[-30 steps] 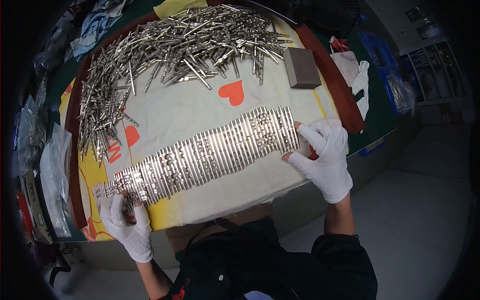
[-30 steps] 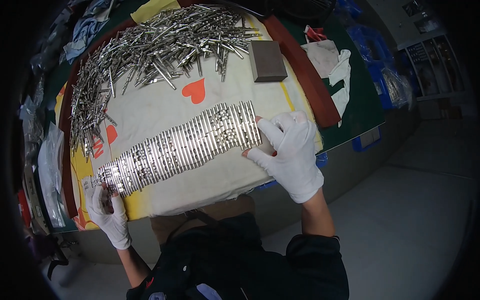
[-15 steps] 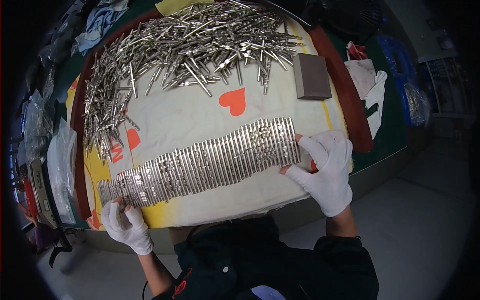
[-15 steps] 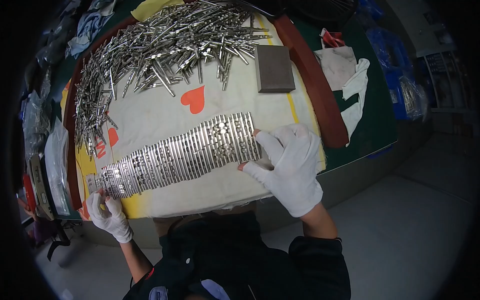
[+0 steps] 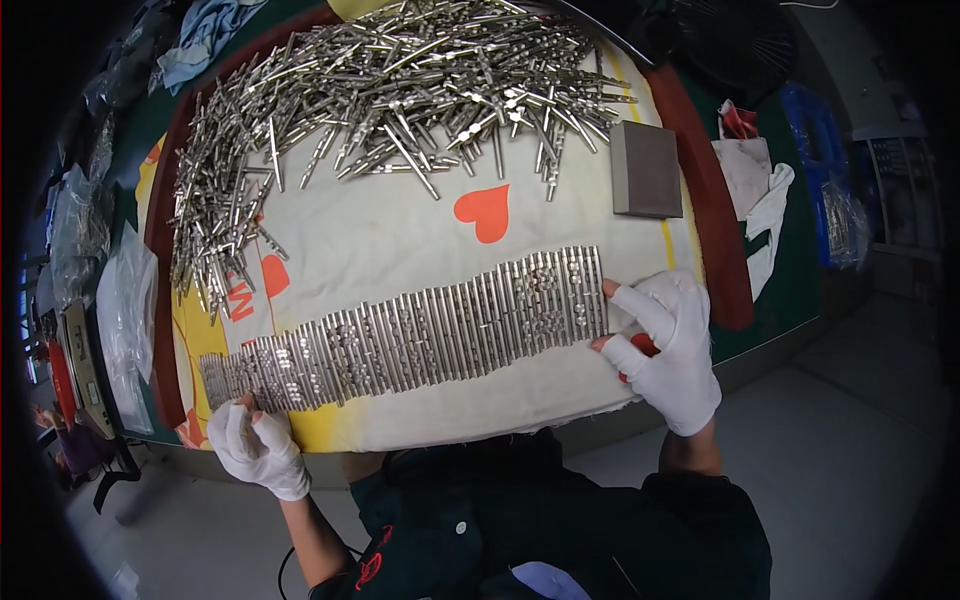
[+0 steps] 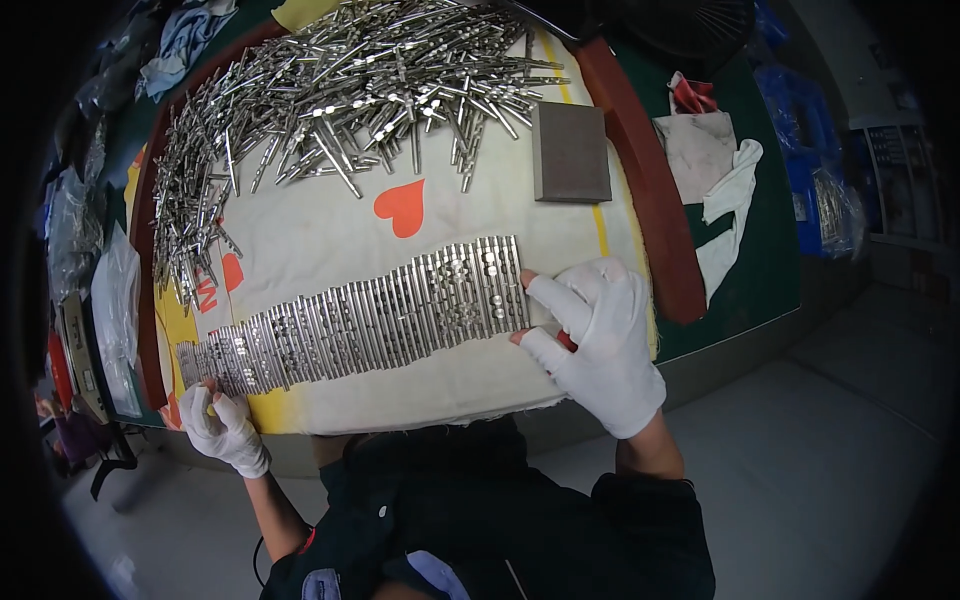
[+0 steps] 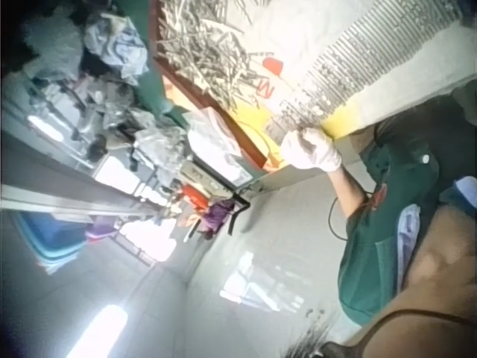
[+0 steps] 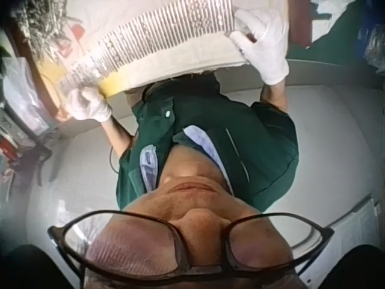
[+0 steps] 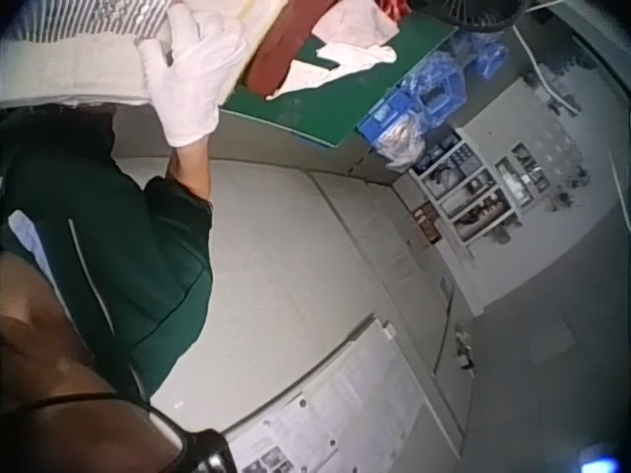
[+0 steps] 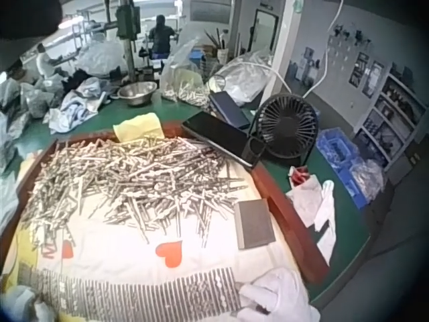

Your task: Sorting small metal terminals and placing them into rows on an alignment strip for packaging.

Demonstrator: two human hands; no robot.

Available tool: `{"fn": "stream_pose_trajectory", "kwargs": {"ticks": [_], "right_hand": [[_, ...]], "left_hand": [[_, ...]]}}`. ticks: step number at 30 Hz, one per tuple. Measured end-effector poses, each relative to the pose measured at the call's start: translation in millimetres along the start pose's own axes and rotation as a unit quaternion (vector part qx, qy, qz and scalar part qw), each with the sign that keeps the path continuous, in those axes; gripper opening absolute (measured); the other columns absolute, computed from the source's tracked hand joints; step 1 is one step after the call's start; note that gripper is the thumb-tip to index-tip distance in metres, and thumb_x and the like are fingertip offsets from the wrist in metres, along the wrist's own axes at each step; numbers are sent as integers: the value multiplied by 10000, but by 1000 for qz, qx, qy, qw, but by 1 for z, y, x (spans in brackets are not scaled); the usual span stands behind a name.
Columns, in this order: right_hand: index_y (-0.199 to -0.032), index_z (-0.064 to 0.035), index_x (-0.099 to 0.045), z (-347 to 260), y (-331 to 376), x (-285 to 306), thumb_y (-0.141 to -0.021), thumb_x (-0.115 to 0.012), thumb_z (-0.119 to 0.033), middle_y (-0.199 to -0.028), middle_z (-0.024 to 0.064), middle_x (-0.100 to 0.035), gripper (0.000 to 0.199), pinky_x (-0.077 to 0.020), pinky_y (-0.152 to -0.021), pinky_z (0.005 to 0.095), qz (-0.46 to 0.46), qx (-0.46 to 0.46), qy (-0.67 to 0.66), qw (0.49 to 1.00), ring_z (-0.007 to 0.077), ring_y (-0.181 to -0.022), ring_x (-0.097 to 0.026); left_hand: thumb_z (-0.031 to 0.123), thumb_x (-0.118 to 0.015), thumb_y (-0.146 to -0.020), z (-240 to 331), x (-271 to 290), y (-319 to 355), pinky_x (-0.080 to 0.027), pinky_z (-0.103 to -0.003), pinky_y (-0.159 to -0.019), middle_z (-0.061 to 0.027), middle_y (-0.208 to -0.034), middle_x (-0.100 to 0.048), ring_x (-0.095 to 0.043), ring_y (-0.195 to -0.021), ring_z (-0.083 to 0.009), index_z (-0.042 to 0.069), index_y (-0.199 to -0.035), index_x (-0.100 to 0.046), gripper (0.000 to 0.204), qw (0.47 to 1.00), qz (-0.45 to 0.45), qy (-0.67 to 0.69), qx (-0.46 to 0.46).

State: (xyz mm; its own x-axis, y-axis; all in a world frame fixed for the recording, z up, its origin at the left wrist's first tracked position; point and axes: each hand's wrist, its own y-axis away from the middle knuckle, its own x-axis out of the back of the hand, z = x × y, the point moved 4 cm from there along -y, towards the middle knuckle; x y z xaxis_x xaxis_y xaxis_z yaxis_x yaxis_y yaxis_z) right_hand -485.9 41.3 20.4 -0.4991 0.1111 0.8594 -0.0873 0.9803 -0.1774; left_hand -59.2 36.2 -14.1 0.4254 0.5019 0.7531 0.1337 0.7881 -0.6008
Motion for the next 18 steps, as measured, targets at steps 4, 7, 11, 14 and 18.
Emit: {"fn": "stream_pose_trajectory", "kwargs": {"ticks": [4, 7, 11, 14, 18], "right_hand": [[-1126, -100, -652, 2, 3, -5, -627, -832, -163, -894, 41, -525, 534, -354, -809, 399, 3, 3, 6, 1000, 262, -908, -461], [-1052, -87, -679, -2, 1, 0, -638, -815, -116, -834, 36, -536, 437, -371, -764, 386, 23, 4, -3, 1000, 259, -856, -472], [-818, -53, -713, -40, 2, 37, -674, -727, -11, -626, 17, -498, 150, -353, -538, 359, 32, 129, -404, 905, 203, -609, -476], [-721, -9, -663, -92, 11, 60, -772, -717, -5, -579, 37, -484, 74, -344, -480, 338, 48, 182, -679, 709, 186, -566, -455], [-951, -79, -675, -140, 0, 60, -820, -762, -215, -583, -30, -458, 208, -290, -461, 343, -32, 260, -713, 650, 166, -539, -422]], "left_hand": [[36, -569, -894, 6, -1, -3, -501, -357, -746, -135, -967, -575, -579, -835, -259, 53, -1103, -546, 211, 1000, 3, 19, 9], [44, -584, -868, 10, -2, -7, -471, -362, -726, -122, -919, -584, -557, -802, -263, 78, -1116, -531, 256, 1000, -5, 20, 1], [12, -596, -830, 10, -3, -9, -469, -363, -730, -109, -925, -592, -558, -802, -258, 83, -1084, -545, 268, 1000, 0, 27, -8], [0, -613, -815, 10, -7, -12, -467, -370, -746, -108, -944, -597, -559, -813, -261, 85, -1085, -546, 291, 999, 7, 43, -17], [4, -624, -813, 14, -3, -13, -460, -375, -780, -108, -969, -599, -556, -836, -263, 93, -1097, -547, 308, 999, -12, 32, -22]]}}
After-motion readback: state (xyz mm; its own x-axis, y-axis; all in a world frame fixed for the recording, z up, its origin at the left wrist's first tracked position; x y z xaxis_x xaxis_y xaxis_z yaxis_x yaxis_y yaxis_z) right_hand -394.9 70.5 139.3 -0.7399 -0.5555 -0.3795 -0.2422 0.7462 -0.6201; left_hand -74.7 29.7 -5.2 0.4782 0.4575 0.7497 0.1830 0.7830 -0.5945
